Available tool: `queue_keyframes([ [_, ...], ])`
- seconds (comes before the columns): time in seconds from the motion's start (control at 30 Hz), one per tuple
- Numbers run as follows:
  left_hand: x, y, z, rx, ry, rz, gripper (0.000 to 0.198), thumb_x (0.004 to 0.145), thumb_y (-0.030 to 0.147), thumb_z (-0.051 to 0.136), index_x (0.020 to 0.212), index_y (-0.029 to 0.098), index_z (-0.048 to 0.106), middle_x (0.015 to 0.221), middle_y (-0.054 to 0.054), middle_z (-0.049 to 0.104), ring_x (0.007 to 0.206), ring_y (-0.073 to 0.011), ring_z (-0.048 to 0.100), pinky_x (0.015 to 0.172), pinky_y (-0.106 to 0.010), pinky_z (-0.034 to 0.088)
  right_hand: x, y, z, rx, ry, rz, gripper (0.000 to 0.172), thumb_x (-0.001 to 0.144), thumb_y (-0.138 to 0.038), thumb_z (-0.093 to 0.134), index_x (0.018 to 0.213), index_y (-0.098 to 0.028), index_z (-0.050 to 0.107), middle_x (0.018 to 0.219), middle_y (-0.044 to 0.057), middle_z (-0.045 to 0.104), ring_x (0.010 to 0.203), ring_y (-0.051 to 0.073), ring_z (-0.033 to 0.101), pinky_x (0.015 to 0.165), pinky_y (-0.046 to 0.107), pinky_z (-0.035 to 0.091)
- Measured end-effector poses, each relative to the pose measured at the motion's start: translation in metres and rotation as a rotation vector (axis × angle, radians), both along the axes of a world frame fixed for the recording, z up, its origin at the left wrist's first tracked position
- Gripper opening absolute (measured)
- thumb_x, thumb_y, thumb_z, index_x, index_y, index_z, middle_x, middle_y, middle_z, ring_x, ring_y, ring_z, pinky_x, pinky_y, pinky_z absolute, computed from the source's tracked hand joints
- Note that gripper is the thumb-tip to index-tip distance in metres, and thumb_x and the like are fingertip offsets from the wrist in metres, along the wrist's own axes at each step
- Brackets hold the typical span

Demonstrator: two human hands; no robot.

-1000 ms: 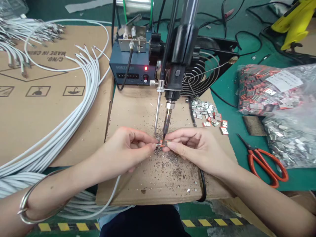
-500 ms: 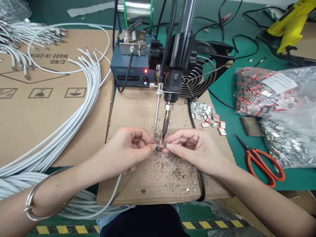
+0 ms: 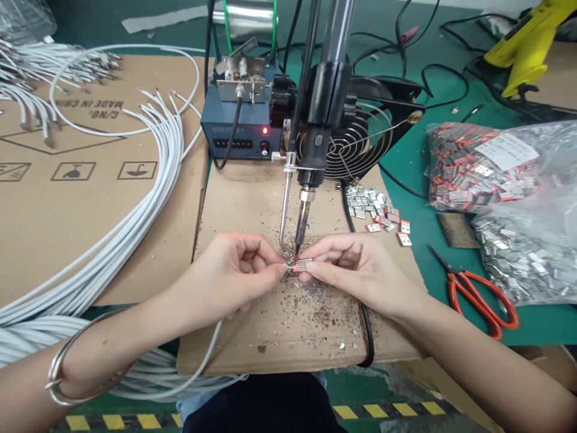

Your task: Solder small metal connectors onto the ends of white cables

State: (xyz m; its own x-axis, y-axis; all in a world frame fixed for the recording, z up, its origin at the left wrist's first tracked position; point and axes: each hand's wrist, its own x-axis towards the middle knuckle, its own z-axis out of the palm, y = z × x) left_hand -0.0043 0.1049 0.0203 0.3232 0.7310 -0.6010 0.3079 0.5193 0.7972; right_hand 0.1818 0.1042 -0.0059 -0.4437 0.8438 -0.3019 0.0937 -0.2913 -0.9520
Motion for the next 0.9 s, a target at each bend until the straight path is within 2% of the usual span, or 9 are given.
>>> queue_keyframes([
  [0.1,0.000,0.000,0.000,0.002,0.023,0.014,0.013,0.075,0.012,0.058,0.063,0.015,0.055,0.037,0.011,0.044,0.027,-0.0008,0.038,0.023,-0.005,0.031,-0.001,0.000,-0.001,-0.004,0.003,-0.028,0.007,0.072,-0.021,0.067,0.077,-0.016,0.067,0.067,0.003,0.072,0.060,0.011,0.064,0.054,0.022,0.047],
  [0.33,-0.001,0.000,0.003,-0.019,0.010,-0.004,0.011,0.074,0.013,0.059,0.063,0.015,0.057,0.036,0.011,0.043,0.027,-0.0013,0.037,0.023,-0.006,0.031,0.000,0.001,0.001,-0.004,0.005,0.010,0.010,0.072,-0.023,0.067,0.080,-0.016,0.068,0.067,0.003,0.072,0.058,0.011,0.064,0.051,0.021,0.046],
  [0.53,0.000,0.002,0.001,-0.043,0.049,-0.008,0.011,0.071,0.011,0.060,0.063,0.015,0.055,0.036,0.012,0.043,0.026,-0.0017,0.037,0.023,-0.007,0.032,-0.003,0.000,0.002,-0.022,-0.024,-0.009,0.008,0.071,-0.020,0.065,0.078,-0.015,0.066,0.066,0.003,0.071,0.061,0.012,0.064,0.056,0.023,0.049],
  [0.73,0.001,0.002,0.002,-0.079,0.069,-0.011,0.012,0.071,0.012,0.059,0.063,0.016,0.053,0.036,0.011,0.043,0.026,-0.0022,0.037,0.023,-0.008,0.032,-0.008,-0.004,-0.003,0.036,-0.145,-0.038,0.014,0.066,-0.024,0.071,0.076,-0.016,0.065,0.061,0.001,0.064,0.049,0.009,0.050,0.043,0.022,0.038],
  [0.9,0.002,0.000,0.002,-0.055,0.059,-0.011,0.011,0.073,0.014,0.059,0.063,0.016,0.053,0.036,0.011,0.043,0.027,-0.0019,0.037,0.023,-0.007,0.031,-0.012,-0.006,-0.006,0.058,-0.174,-0.073,0.012,0.067,-0.022,0.070,0.074,-0.016,0.063,0.057,-0.002,0.057,0.045,0.007,0.041,0.040,0.021,0.032],
])
